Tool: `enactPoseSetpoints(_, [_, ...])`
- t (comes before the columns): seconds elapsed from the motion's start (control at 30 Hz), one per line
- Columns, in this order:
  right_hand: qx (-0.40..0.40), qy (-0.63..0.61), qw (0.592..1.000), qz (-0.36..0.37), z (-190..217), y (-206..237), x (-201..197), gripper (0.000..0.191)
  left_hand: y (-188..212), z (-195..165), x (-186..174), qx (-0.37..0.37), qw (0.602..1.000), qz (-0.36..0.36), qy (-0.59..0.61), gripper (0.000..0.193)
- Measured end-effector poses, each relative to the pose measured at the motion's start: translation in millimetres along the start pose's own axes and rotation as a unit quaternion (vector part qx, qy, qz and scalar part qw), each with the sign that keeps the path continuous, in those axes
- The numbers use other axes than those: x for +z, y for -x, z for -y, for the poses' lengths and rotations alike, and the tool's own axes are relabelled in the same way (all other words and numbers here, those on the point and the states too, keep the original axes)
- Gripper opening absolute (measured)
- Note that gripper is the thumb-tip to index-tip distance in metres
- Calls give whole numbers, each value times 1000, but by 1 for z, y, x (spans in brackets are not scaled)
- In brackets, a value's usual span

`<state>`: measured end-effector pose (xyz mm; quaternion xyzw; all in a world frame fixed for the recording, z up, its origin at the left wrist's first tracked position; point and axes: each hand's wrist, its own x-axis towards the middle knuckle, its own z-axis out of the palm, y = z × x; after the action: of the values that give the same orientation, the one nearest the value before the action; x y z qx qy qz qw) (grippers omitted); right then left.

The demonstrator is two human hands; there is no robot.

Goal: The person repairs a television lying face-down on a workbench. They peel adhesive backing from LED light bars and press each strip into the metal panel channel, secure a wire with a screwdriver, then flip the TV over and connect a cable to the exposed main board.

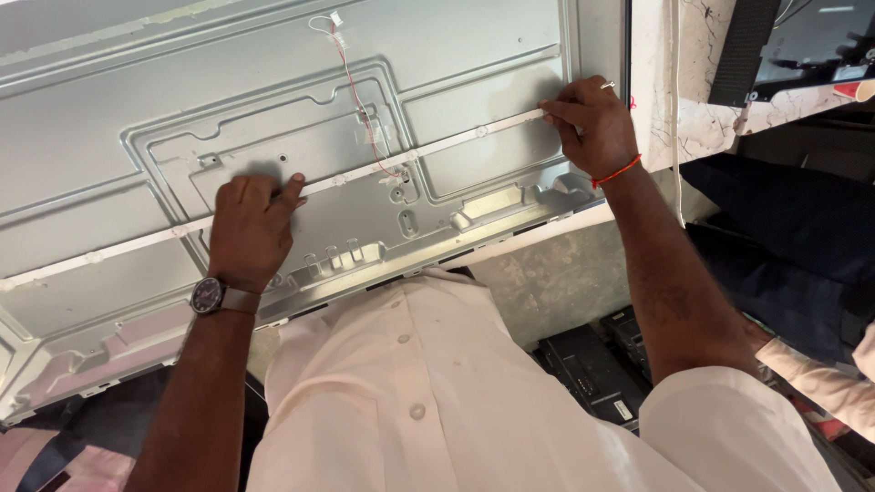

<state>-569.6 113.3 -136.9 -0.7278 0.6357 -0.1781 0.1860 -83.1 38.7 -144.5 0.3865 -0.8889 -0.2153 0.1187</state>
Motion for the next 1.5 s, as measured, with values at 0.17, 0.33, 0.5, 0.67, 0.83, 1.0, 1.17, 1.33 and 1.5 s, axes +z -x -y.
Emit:
enactPoseSetpoints(0.17, [-19, 31, 999, 2, 1, 0, -3, 22, 1, 0, 4, 18, 1000, -9, -11, 34])
enactPoseSetpoints(0.33, [-34, 29, 999, 4, 0, 0, -3, 29, 3, 2, 3, -11, 999, -11, 33, 26])
enactPoseSetpoints(0.5, [-41, 29, 999, -1, 0, 1, 1, 30, 3, 2, 3, -27, 999, -17, 29, 23])
enactPoseSetpoints(0.67, [-36, 29, 999, 5, -1, 1, 1, 30, 3, 3, 5, -20, 1000, -15, 15, 18])
enactPoseSetpoints(0.83, [-31, 19, 999, 7, 1, -2, 1, 29, 4, 4, 2, -8, 1000, -9, 8, 26])
enactPoseSetpoints(1.0, [-21, 5, 1000, 5, 2, -4, 3, 25, 13, 6, -4, -29, 999, -31, 10, 26])
enactPoseSetpoints(1.17, [-42, 18, 999, -4, 3, -5, 9, 20, 40, 26, -26, -83, 995, -55, -5, 24])
enactPoseSetpoints(1.33, [-32, 20, 999, 4, 8, -6, 16, 19, 74, 62, -59, -114, 990, -70, -41, 25])
enactPoseSetpoints(1.5, [-22, 44, 999, 11, 21, -8, 25, 22, 96, 101, -82, -139, 987, -81, 7, 29])
